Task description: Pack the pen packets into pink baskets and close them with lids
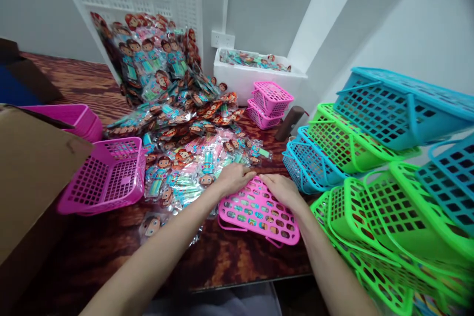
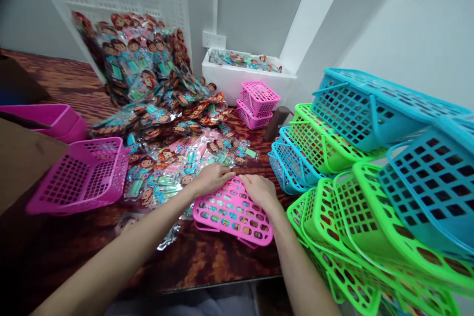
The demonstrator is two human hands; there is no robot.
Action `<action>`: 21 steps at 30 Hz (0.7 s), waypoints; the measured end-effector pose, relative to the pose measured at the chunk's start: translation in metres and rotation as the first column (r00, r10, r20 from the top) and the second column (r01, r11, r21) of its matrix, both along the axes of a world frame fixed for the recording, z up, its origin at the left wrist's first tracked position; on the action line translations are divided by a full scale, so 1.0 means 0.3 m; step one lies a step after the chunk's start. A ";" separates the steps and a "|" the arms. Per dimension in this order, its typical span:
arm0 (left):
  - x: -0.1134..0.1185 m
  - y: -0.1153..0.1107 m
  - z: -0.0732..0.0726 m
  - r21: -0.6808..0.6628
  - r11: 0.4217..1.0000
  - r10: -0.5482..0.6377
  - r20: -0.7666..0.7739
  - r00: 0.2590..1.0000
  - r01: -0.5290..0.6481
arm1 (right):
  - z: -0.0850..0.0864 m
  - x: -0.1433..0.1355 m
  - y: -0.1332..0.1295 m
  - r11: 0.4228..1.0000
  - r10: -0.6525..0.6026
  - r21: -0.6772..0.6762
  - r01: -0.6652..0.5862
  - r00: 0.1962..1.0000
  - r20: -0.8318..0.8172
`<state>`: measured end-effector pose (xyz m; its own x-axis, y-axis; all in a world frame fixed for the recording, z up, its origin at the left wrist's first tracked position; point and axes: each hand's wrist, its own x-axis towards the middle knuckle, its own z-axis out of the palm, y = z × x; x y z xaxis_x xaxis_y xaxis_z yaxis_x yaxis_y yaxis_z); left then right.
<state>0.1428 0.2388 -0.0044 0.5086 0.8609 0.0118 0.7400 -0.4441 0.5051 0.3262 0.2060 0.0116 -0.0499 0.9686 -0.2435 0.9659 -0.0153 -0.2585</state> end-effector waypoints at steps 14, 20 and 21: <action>-0.025 -0.034 -0.018 -0.017 0.983 0.183 0.245 0.952 -0.184 | -0.037 0.039 -0.037 0.967 0.052 0.253 0.014 0.966 -0.253; -0.150 -0.231 -0.055 -0.144 0.889 0.456 0.348 0.819 -0.434 | -0.108 0.082 -0.303 0.861 0.020 0.488 0.145 0.948 -0.317; -0.163 -0.267 -0.070 -0.205 0.883 0.469 0.361 0.806 -0.421 | -0.126 0.080 -0.340 0.859 0.003 0.482 0.173 0.940 -0.342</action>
<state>0.0939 0.1587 -0.0253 0.0424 0.9989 0.0176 0.5742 -0.0388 0.8178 0.3501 0.1040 -0.0263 0.0488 0.9565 0.2875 0.8287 0.1219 -0.5462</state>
